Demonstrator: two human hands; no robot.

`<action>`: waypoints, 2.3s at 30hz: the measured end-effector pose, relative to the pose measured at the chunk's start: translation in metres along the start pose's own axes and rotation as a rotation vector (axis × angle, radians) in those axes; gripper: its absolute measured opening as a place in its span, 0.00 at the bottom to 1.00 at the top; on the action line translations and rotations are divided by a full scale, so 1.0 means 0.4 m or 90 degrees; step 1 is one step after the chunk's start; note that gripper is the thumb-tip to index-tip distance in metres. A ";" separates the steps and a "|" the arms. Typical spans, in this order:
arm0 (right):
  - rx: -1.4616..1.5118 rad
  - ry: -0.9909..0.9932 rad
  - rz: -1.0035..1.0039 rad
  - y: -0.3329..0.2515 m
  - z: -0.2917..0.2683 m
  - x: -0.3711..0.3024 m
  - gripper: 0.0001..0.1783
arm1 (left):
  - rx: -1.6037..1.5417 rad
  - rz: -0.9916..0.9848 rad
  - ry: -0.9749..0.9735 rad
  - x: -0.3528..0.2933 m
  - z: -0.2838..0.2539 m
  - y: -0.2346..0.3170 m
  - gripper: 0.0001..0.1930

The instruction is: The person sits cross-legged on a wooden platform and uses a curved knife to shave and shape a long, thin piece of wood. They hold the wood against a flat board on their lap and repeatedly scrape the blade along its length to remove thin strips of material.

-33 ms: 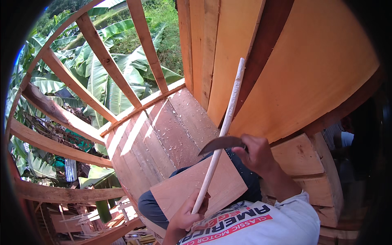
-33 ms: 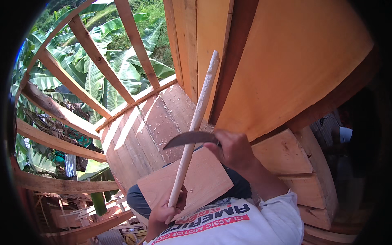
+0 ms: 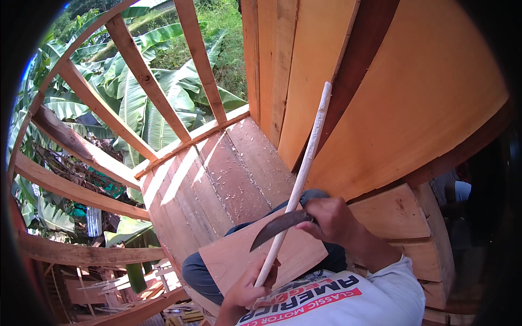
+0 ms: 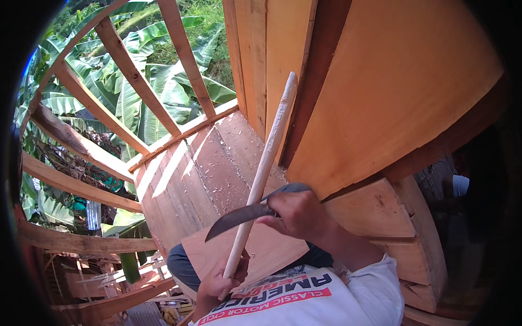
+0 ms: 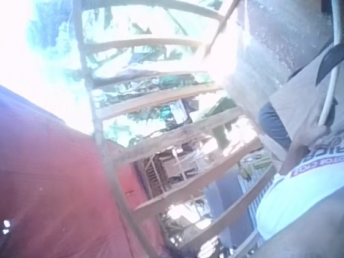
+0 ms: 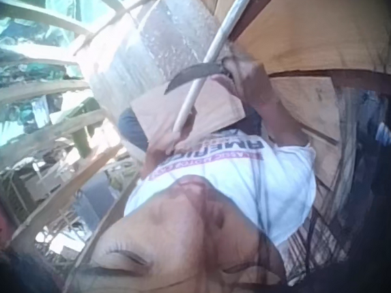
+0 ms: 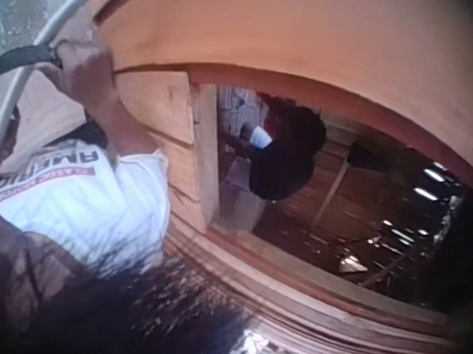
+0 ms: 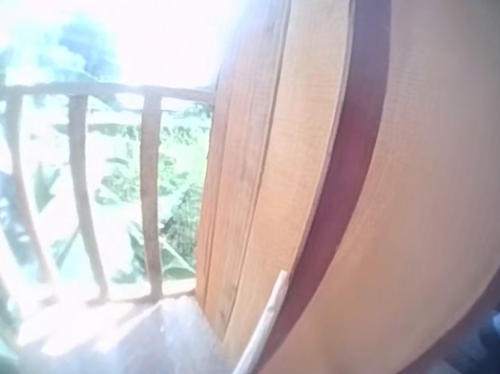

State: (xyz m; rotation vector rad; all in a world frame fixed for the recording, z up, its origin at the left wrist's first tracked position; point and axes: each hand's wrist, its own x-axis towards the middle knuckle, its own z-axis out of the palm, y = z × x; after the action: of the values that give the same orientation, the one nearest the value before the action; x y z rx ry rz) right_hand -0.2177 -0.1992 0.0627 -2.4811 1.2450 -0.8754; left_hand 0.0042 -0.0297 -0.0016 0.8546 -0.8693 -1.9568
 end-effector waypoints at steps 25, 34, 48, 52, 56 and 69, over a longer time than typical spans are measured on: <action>0.102 0.122 -0.012 0.012 0.051 0.018 0.25 | 0.077 0.030 0.121 -0.099 0.035 0.031 0.29; 0.146 0.074 0.177 0.028 0.042 0.036 0.26 | 0.080 0.016 0.181 -0.103 0.039 0.029 0.30; 0.011 0.003 -0.103 -0.044 0.027 -0.058 0.28 | 0.129 0.037 0.156 -0.086 0.018 0.035 0.33; 0.011 0.033 0.105 0.027 0.031 -0.003 0.31 | 0.216 0.078 0.222 -0.031 0.021 0.017 0.33; -0.061 0.005 -0.153 -0.007 0.073 -0.102 0.32 | 0.162 0.106 0.191 -0.028 0.005 0.017 0.33; -0.043 0.092 -0.063 -0.037 -0.035 -0.085 0.25 | 0.118 0.124 0.133 -0.011 0.063 0.014 0.35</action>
State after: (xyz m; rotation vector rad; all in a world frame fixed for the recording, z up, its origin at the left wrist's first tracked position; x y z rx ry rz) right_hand -0.2323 -0.1624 0.0666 -2.5918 1.2237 -1.0720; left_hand -0.0118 -0.0219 0.0173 1.0222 -0.9804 -1.6055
